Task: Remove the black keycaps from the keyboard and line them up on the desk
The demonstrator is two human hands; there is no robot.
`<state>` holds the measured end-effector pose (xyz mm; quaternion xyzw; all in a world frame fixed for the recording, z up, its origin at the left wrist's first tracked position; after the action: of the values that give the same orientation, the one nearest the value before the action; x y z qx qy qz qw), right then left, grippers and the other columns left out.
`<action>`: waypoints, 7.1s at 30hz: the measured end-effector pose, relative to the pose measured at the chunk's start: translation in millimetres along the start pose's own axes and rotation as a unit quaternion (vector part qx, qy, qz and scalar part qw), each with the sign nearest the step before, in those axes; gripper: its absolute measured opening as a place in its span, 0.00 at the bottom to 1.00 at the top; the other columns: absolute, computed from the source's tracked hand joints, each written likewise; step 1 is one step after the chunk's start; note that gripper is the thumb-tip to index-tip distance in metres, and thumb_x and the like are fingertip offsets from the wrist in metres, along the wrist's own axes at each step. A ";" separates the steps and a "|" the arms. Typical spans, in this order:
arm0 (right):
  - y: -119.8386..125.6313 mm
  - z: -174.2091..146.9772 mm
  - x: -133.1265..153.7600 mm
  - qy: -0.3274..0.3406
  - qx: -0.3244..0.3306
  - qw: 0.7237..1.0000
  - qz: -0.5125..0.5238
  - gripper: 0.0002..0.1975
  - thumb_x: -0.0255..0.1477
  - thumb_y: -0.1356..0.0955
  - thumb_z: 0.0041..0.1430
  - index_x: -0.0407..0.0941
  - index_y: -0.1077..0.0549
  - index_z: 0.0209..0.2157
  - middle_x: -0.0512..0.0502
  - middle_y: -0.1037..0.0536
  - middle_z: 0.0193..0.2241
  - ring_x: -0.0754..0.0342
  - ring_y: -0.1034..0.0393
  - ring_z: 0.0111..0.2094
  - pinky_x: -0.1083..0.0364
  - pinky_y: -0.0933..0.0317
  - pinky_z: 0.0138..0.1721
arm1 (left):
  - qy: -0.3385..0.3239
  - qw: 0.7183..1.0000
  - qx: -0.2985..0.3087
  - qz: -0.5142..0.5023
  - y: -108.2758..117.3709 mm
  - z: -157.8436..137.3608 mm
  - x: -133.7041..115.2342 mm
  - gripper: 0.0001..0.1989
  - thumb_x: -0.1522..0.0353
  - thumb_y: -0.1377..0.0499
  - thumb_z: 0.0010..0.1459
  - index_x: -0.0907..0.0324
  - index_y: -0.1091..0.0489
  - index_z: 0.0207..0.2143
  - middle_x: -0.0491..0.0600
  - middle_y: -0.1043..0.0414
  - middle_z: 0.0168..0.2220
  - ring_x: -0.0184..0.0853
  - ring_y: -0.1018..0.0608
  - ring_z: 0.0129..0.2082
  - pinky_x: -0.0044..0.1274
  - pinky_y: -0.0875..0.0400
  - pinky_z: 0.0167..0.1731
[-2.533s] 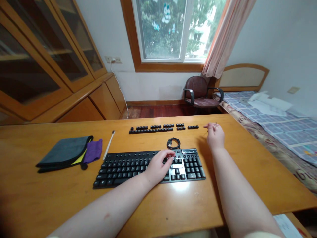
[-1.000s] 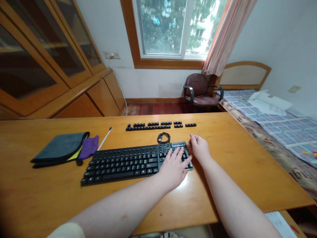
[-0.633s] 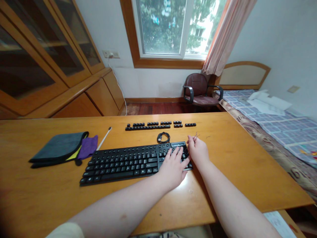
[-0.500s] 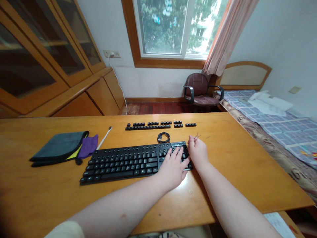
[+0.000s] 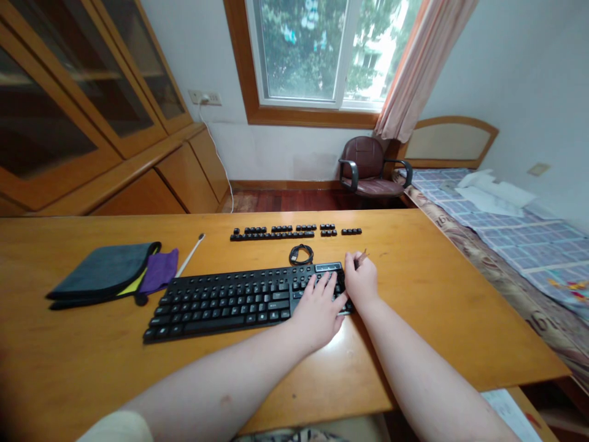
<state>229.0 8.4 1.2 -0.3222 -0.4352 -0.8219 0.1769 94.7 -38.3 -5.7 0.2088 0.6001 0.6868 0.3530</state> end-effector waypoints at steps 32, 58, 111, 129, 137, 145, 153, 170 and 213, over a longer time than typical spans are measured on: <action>-2.9 -7.5 0.1 0.066 0.026 0.995 0.075 0.21 0.36 0.41 0.59 0.46 0.47 0.14 0.54 0.47 0.13 0.58 0.49 0.18 0.57 0.51 0.23 | 0.001 1.000 0.003 -0.006 -2.1 0.4 0.1 0.28 0.58 0.50 0.58 0.53 0.49 0.60 0.55 0.51 0.62 0.47 0.48 0.61 0.42 0.55 0.58; 8.8 7.6 0.3 0.051 0.085 0.908 0.408 0.21 0.42 0.35 0.56 0.45 0.37 0.16 0.51 0.35 0.15 0.56 0.38 0.20 0.55 0.41 0.25 | -0.010 1.000 -0.013 -0.024 5.5 -1.0 0.1 0.27 0.60 0.50 0.58 0.53 0.47 0.59 0.51 0.48 0.61 0.46 0.48 0.61 0.44 0.55 0.58; -3.2 91.5 -97.7 -0.006 0.027 0.978 -0.207 0.19 0.42 0.38 0.55 0.43 0.24 0.33 0.40 0.24 0.32 0.48 0.33 0.35 0.55 0.44 0.32 | 0.074 0.997 0.007 -0.017 -7.6 0.8 3.6 0.39 0.52 0.53 0.55 0.70 0.53 0.61 0.61 0.53 0.63 0.46 0.51 0.63 0.38 0.61 0.61; -8.0 91.4 -95.1 0.028 0.071 0.975 -0.210 0.15 0.40 0.37 0.54 0.45 0.24 0.31 0.44 0.25 0.32 0.49 0.33 0.35 0.55 0.43 0.31 | 0.074 0.997 0.011 -0.018 -5.0 0.2 3.9 0.38 0.52 0.52 0.55 0.69 0.52 0.61 0.61 0.53 0.63 0.46 0.51 0.62 0.38 0.61 0.61; -8.3 91.4 -95.5 0.031 0.071 0.975 -0.210 0.14 0.39 0.37 0.54 0.45 0.24 0.32 0.44 0.25 0.33 0.50 0.33 0.35 0.55 0.43 0.32 | 0.073 0.997 0.009 -0.022 -5.3 0.3 4.1 0.38 0.52 0.53 0.56 0.69 0.52 0.61 0.61 0.52 0.62 0.46 0.51 0.63 0.38 0.61 0.61; -9.2 92.0 -97.2 0.029 0.072 0.974 -0.213 0.14 0.39 0.36 0.55 0.45 0.24 0.32 0.44 0.25 0.33 0.50 0.33 0.36 0.55 0.43 0.33 | 0.074 0.997 0.018 -0.017 -5.2 0.4 3.4 0.38 0.53 0.52 0.55 0.69 0.53 0.61 0.60 0.53 0.63 0.47 0.51 0.62 0.38 0.60 0.61; -9.1 92.5 -97.5 0.027 0.072 0.975 -0.209 0.14 0.38 0.36 0.55 0.45 0.24 0.33 0.43 0.25 0.35 0.49 0.33 0.37 0.55 0.43 0.33 | 0.073 0.997 0.008 -0.029 -5.7 0.6 4.2 0.38 0.52 0.52 0.55 0.69 0.52 0.61 0.61 0.52 0.62 0.47 0.50 0.62 0.38 0.60 0.61; 37.0 61.8 -35.9 0.039 -0.092 0.995 0.012 0.27 0.41 0.49 0.64 0.41 0.27 0.29 0.40 0.26 0.32 0.49 0.32 0.35 0.53 0.41 0.38 | 0.073 0.997 -0.015 -0.002 1.8 -9.6 -4.1 0.36 0.54 0.50 0.56 0.64 0.53 0.62 0.61 0.54 0.63 0.47 0.51 0.63 0.40 0.59 0.60; -7.4 5.0 4.8 0.234 0.212 0.948 -0.048 0.20 0.39 0.38 0.60 0.44 0.27 0.20 0.46 0.26 0.19 0.55 0.32 0.23 0.57 0.42 0.29 | 0.053 0.999 -0.004 0.011 -5.2 -14.5 -8.5 0.36 0.52 0.48 0.54 0.57 0.51 0.61 0.62 0.52 0.62 0.48 0.52 0.63 0.42 0.64 0.59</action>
<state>223.1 16.6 2.0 -0.0549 -0.5608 -0.7706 0.2977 91.2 -54.2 -12.3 0.1776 0.6128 0.7030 0.3142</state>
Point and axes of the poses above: each hand's wrist, its own z-axis towards the middle knuckle, its own y-axis out of the back of the hand, x = y × z, the point moved 3 cm from there along z, towards the middle knuckle
